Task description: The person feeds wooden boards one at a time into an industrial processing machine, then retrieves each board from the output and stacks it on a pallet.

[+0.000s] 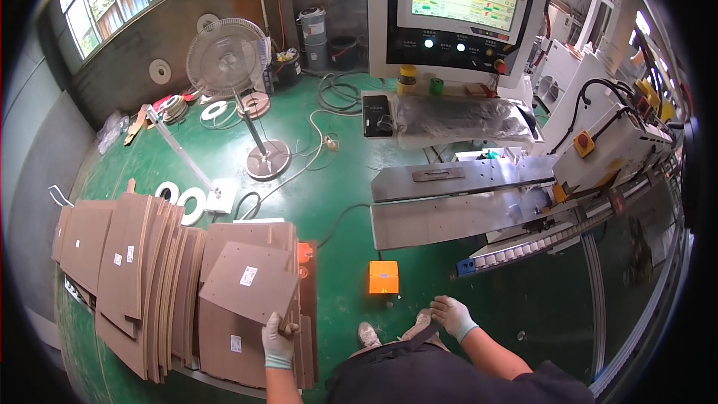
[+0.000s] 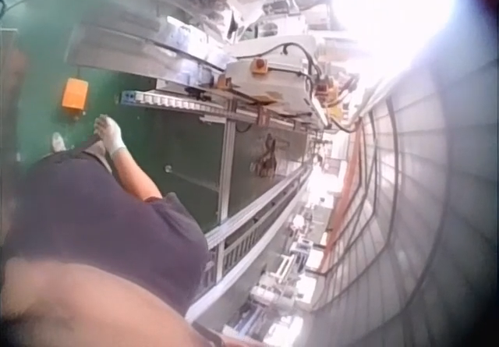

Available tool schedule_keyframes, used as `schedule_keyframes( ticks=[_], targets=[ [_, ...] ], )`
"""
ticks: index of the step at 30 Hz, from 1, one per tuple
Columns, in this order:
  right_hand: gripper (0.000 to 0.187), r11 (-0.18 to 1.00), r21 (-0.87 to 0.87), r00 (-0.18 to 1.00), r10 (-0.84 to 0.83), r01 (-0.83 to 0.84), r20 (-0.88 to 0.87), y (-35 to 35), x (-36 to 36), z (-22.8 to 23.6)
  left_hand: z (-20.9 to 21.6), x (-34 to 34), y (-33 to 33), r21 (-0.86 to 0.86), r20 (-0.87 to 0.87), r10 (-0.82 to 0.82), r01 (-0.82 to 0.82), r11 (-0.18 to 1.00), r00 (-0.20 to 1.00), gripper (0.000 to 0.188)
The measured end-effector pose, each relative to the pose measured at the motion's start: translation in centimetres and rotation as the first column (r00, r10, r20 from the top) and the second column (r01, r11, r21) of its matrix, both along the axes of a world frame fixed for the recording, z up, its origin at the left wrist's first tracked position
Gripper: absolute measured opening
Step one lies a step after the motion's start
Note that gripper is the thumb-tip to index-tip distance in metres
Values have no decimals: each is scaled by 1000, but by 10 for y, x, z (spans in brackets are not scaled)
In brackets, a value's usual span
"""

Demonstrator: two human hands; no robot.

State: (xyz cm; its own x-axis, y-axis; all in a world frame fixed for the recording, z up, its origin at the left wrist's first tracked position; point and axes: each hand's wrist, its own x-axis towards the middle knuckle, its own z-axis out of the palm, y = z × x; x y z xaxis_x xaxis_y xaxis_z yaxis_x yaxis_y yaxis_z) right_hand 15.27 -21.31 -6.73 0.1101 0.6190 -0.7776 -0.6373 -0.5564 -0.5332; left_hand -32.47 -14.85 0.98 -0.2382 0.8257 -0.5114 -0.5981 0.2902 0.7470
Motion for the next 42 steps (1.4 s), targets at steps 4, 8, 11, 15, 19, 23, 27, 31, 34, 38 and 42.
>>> schedule_keyframes(
  ticks=[4,8,11,15,19,23,27,31,34,38,42],
  targets=[
    [35,909,170,918,351,-382,186,45,-49,55,74,-15,-26,144,-282,-351,401,905,893,36],
    [42,799,352,869,406,-488,282,100,-88,126,113,-40,-19,54,-419,-450,516,855,789,51],
    [47,873,476,981,173,-111,-89,129,-92,144,134,-40,21,95,-454,-506,605,791,733,53],
    [48,812,572,883,175,122,-436,123,-46,162,118,-4,84,250,-477,-399,556,793,783,45],
    [47,823,468,945,311,-322,102,60,12,121,123,107,125,341,-178,-176,229,912,968,30],
    [52,950,312,998,18,3,-62,-2,14,92,83,207,172,309,-231,-506,556,772,831,32],
    [53,848,312,903,-387,428,-187,-47,51,92,99,331,177,345,-481,-684,836,428,549,41],
    [50,709,318,768,-631,629,-112,-64,100,73,50,381,179,233,-722,-532,880,415,442,39],
    [43,585,293,626,-777,756,-65,-58,133,63,7,373,193,175,-976,-33,859,482,217,32],
    [37,409,257,465,-859,875,-215,-48,161,43,8,380,189,118,-941,339,922,369,-16,28],
    [28,571,227,589,-808,789,-15,-18,170,40,14,389,182,-28,-920,339,897,441,-195,26]
  ],
)
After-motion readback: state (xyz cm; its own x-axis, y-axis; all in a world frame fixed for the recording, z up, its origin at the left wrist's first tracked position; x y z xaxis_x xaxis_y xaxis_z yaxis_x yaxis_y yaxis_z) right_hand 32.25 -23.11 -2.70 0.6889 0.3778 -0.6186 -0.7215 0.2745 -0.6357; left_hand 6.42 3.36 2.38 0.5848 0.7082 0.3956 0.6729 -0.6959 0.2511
